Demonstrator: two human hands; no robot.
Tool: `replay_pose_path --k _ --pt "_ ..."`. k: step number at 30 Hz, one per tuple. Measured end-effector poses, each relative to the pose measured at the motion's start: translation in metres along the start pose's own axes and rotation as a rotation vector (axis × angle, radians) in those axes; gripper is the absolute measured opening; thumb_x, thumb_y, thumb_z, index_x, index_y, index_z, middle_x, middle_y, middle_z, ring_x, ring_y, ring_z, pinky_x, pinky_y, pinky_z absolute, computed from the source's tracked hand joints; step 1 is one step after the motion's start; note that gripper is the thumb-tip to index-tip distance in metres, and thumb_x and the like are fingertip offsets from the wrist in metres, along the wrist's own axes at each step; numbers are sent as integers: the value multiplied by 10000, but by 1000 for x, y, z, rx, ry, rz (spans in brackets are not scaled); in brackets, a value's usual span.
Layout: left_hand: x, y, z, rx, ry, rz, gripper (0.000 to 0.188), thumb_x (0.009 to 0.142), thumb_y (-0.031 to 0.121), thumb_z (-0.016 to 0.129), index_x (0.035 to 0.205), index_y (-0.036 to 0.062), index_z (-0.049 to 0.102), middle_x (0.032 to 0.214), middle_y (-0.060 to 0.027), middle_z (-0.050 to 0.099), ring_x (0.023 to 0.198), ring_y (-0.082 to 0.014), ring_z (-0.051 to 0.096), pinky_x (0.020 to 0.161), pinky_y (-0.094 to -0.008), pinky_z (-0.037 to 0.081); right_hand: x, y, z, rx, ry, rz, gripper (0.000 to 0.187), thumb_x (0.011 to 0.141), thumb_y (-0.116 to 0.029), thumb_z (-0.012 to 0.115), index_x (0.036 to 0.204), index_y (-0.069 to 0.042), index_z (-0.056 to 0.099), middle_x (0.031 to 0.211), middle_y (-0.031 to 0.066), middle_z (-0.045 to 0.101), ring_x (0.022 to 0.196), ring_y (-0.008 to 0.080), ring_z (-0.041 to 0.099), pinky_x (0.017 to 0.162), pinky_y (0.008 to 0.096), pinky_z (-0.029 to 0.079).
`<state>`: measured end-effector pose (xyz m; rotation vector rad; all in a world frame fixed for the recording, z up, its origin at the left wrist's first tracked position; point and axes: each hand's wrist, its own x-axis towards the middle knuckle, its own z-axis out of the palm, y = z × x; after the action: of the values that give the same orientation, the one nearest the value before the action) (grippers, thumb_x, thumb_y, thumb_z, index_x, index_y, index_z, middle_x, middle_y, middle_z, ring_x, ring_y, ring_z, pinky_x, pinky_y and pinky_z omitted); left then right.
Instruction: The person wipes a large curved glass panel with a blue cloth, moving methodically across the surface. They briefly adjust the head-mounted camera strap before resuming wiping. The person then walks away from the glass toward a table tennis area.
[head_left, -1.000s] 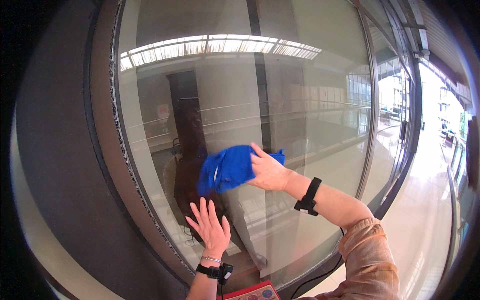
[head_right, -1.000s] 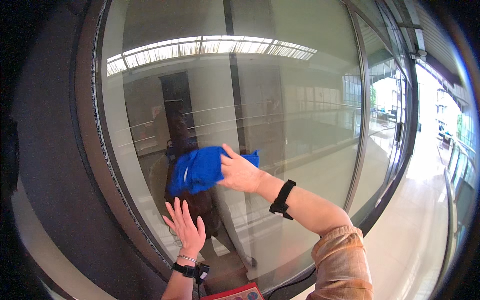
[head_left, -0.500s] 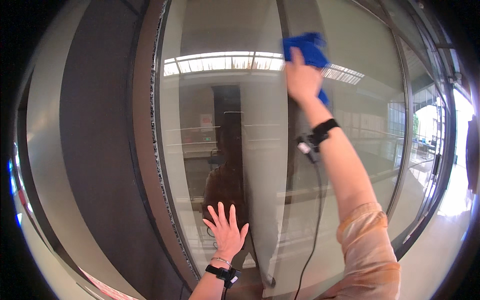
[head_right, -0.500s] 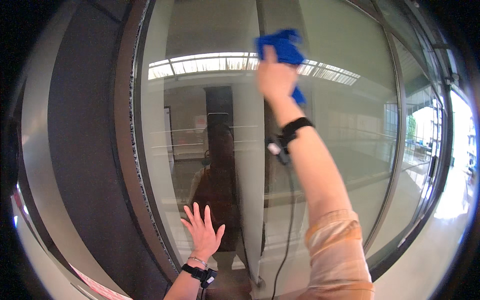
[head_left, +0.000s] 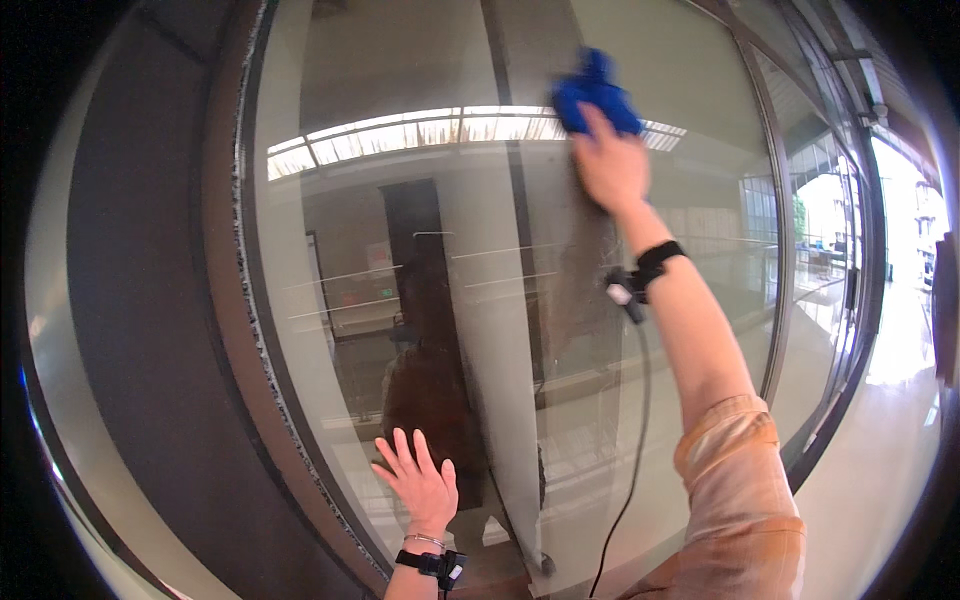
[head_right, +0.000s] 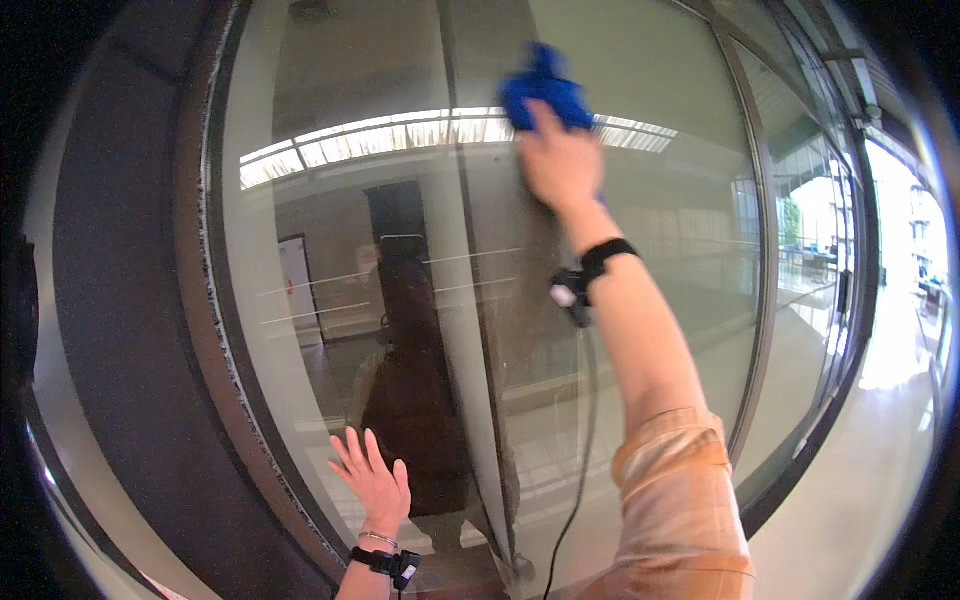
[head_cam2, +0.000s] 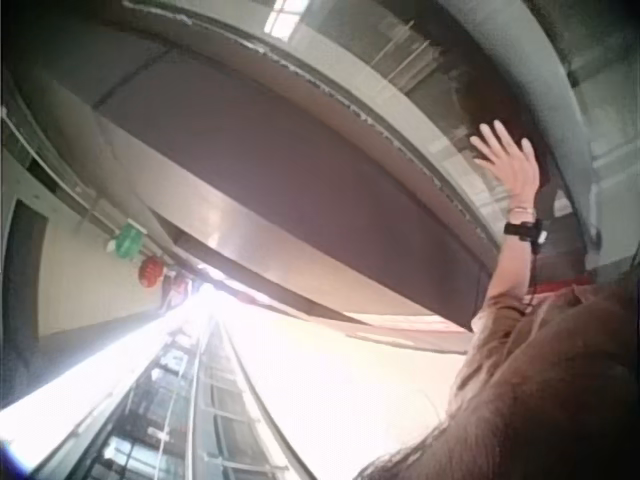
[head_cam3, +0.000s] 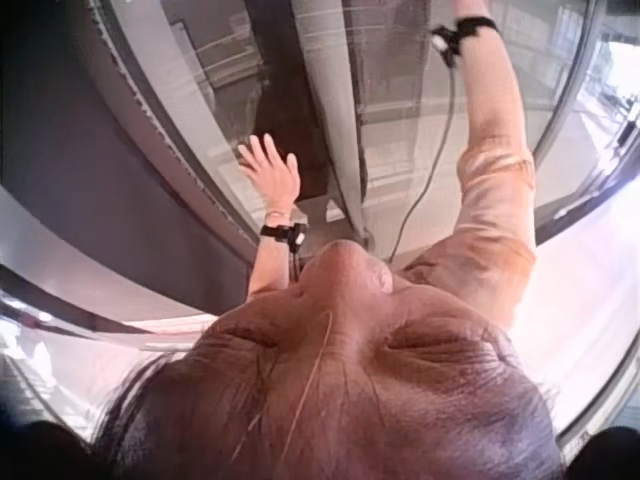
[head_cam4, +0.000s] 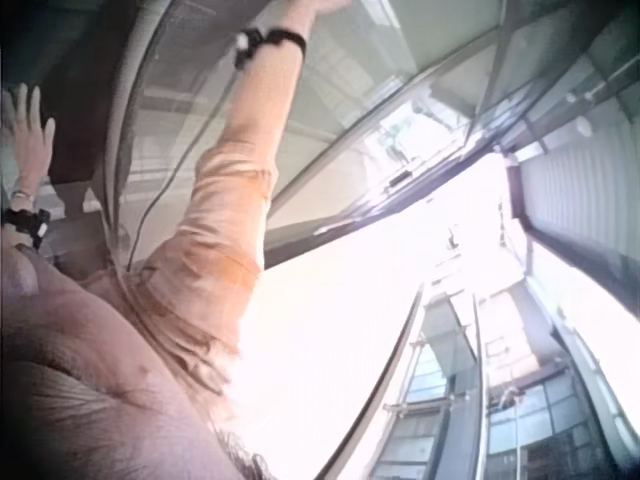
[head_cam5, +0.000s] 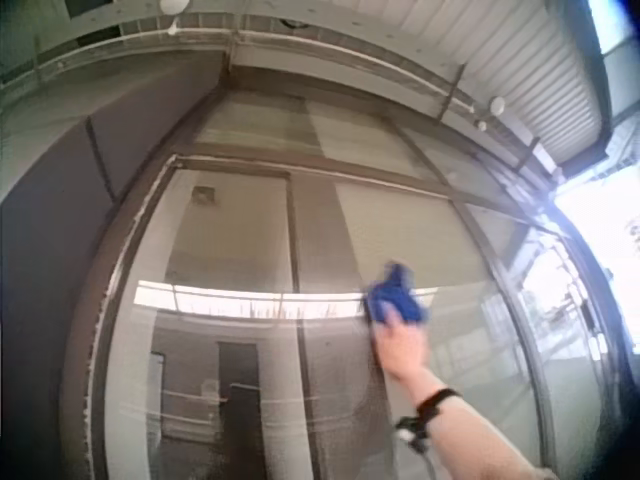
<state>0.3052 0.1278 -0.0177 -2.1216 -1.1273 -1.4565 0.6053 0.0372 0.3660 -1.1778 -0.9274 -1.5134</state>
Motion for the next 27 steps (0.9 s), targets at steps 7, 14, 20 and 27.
replay_pose_path --k 7,14,20,27 --pt "3 7 11 -12 69 22 723 862 291 497 1450 11 184 1529 -234 97 1398 -492 21 1049 -694 18 -109 134 -27 -183 -38 351 449 917 -352 499 1336 -195 464 942 241 642 795 445 599 743 516 472" --pt "2 6 8 -27 67 -13 642 879 254 476 1440 38 251 1522 -206 147 1399 -483 54 1057 -687 39 -259 -40 -79 699 -786 -447 108 683 -188 633 790 -173 644 829 15 560 924 246 525 965 497 386" --pt "-1 -6 1 -3 75 -8 629 879 239 481 1443 64 263 1517 -211 162 1399 -481 68 1055 -689 59 -181 -24 -56 126 -424 -552 387 763 -239 611 1147 -189 619 1033 88 615 966 296 556 992 549 347" --pt "2 7 10 -44 74 -3 605 896 249 465 1441 64 278 1523 -198 165 1401 -473 69 1052 -689 64 -87 -11 -30 203 -35 -219 372 834 -212 596 1206 -229 590 937 158 644 896 357 585 888 507 396"
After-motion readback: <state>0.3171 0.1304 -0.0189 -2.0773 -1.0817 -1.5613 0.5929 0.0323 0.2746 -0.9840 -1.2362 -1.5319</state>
